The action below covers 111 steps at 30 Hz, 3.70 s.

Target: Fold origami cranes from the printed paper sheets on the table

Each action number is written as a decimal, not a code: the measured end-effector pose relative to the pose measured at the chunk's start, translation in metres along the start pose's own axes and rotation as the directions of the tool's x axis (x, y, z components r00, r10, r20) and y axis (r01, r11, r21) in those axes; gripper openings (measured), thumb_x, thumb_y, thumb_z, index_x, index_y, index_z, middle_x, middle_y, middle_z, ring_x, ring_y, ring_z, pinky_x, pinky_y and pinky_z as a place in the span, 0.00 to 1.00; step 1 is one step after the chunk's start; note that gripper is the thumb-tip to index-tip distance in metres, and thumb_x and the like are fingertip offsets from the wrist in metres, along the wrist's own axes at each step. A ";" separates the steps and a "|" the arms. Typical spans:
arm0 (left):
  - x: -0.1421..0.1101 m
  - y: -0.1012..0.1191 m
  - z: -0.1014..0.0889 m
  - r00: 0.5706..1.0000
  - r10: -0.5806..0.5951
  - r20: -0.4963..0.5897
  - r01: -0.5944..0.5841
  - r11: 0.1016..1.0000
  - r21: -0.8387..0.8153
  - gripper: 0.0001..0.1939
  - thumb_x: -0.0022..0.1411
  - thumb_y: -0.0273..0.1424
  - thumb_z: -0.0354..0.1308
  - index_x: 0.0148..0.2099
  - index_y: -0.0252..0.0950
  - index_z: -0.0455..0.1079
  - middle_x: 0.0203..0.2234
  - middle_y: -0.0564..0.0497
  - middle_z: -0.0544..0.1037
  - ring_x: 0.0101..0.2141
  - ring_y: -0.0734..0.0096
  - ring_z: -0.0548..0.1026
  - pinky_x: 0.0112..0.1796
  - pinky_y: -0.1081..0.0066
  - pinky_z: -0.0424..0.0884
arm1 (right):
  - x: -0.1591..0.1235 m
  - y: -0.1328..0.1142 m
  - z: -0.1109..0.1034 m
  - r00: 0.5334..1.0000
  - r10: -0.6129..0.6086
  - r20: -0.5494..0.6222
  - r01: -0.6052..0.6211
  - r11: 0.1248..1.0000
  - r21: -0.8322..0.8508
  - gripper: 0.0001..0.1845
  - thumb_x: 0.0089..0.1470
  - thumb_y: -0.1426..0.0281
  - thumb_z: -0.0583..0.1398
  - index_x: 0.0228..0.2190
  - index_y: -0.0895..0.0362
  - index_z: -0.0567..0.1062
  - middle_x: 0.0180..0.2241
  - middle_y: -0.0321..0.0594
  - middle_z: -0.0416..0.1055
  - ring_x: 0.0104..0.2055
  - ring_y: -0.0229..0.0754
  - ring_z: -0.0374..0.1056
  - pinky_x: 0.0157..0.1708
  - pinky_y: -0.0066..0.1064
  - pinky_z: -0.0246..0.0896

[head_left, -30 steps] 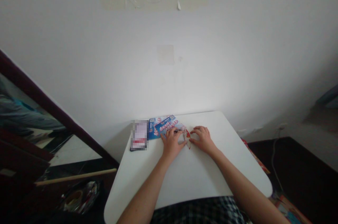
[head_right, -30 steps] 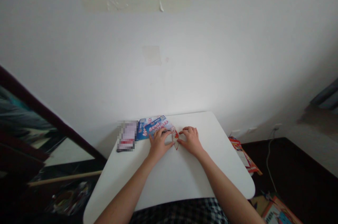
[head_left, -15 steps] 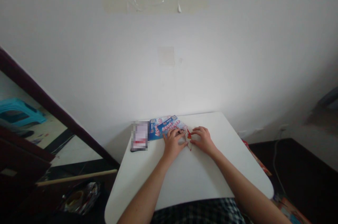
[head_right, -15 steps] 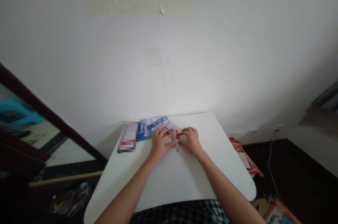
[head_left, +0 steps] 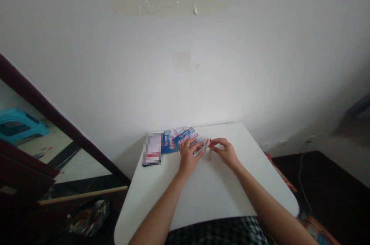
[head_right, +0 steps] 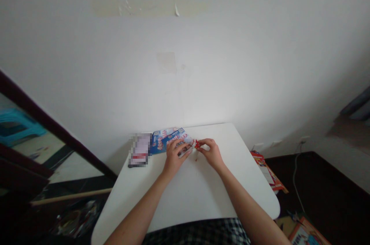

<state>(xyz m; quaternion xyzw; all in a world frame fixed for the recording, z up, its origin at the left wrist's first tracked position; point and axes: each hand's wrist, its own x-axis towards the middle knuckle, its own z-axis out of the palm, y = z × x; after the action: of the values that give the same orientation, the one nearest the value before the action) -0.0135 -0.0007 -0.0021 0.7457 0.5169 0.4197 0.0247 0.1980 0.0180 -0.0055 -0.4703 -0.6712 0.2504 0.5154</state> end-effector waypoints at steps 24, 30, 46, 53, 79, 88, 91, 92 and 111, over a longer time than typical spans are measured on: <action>-0.003 0.001 0.005 0.996 -0.019 0.093 0.019 1.000 -0.003 0.14 0.54 0.32 0.71 0.44 0.51 0.82 0.49 0.48 0.77 0.55 0.54 0.68 0.58 0.44 0.62 | 0.000 0.028 0.005 0.997 -0.033 0.076 0.057 0.935 -0.349 0.07 0.55 0.68 0.63 0.32 0.46 0.83 0.49 0.41 0.76 0.55 0.53 0.64 0.58 0.52 0.56; 0.000 0.005 0.008 0.999 -0.012 0.043 0.016 0.996 -0.088 0.06 0.52 0.32 0.73 0.35 0.48 0.83 0.46 0.49 0.79 0.52 0.57 0.71 0.55 0.48 0.68 | -0.003 0.018 0.006 0.993 -0.032 0.116 0.076 0.913 -0.401 0.05 0.56 0.65 0.65 0.33 0.42 0.83 0.52 0.39 0.73 0.58 0.55 0.60 0.60 0.62 0.47; 0.000 0.009 0.012 0.999 -0.048 -0.004 0.046 0.983 -0.176 0.04 0.53 0.28 0.71 0.32 0.43 0.82 0.46 0.48 0.78 0.51 0.59 0.72 0.56 0.51 0.69 | -0.002 0.002 0.008 0.982 -0.009 0.189 0.033 0.991 -0.126 0.08 0.56 0.60 0.62 0.32 0.49 0.78 0.41 0.38 0.80 0.52 0.51 0.70 0.65 0.64 0.31; 0.000 0.009 0.010 0.998 -0.062 -0.013 0.059 0.985 -0.164 0.08 0.52 0.29 0.72 0.36 0.44 0.82 0.47 0.49 0.77 0.51 0.59 0.73 0.55 0.52 0.69 | -0.001 0.002 0.007 0.976 0.063 0.210 -0.064 0.998 -0.006 0.09 0.54 0.57 0.64 0.34 0.47 0.82 0.44 0.40 0.80 0.56 0.53 0.70 0.67 0.62 0.28; 0.002 0.012 0.012 0.990 -0.140 0.017 0.140 0.955 -0.263 0.04 0.53 0.26 0.67 0.29 0.41 0.80 0.45 0.48 0.80 0.50 0.60 0.75 0.55 0.52 0.69 | -0.005 -0.014 0.008 0.990 -0.030 0.141 0.043 0.995 -0.085 0.05 0.53 0.63 0.64 0.30 0.49 0.80 0.43 0.41 0.80 0.57 0.53 0.69 0.67 0.64 0.30; 0.003 0.016 0.010 0.987 -0.159 -0.018 0.148 0.950 -0.274 0.03 0.53 0.26 0.68 0.29 0.40 0.79 0.43 0.49 0.81 0.47 0.61 0.75 0.53 0.56 0.68 | -0.010 -0.019 0.013 0.995 -0.055 0.081 0.061 0.995 -0.073 0.03 0.51 0.65 0.64 0.28 0.50 0.77 0.37 0.37 0.79 0.46 0.45 0.74 0.69 0.59 0.26; 0.003 0.016 0.010 0.985 -0.169 -0.021 0.157 0.949 -0.274 0.06 0.50 0.23 0.68 0.30 0.40 0.79 0.43 0.49 0.80 0.48 0.61 0.75 0.53 0.56 0.67 | -0.010 -0.023 0.013 0.996 -0.047 0.077 0.052 0.996 -0.073 0.04 0.50 0.64 0.64 0.28 0.51 0.78 0.36 0.38 0.79 0.47 0.46 0.73 0.68 0.60 0.29; 0.003 0.015 0.011 0.985 -0.171 -0.019 0.159 0.947 -0.278 0.07 0.50 0.23 0.68 0.31 0.40 0.79 0.43 0.49 0.80 0.48 0.61 0.75 0.53 0.56 0.67 | -0.010 -0.024 0.013 0.996 -0.042 0.076 0.048 0.996 -0.071 0.04 0.50 0.64 0.65 0.28 0.51 0.78 0.36 0.38 0.79 0.47 0.47 0.73 0.68 0.61 0.30; 0.004 0.009 0.009 0.990 -0.129 0.056 0.141 0.930 -0.341 0.04 0.58 0.30 0.66 0.36 0.43 0.82 0.47 0.47 0.79 0.51 0.58 0.73 0.56 0.53 0.66 | -0.006 -0.010 0.012 0.998 0.059 0.030 -0.062 0.993 0.105 0.04 0.46 0.64 0.66 0.25 0.50 0.80 0.32 0.40 0.77 0.48 0.51 0.70 0.59 0.49 0.55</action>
<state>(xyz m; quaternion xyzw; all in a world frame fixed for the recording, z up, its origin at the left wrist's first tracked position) -0.0009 0.0022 -0.0010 0.6993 0.4853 0.4886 0.1917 0.1832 0.0101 -0.0048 -0.4591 -0.6491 0.3075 0.5228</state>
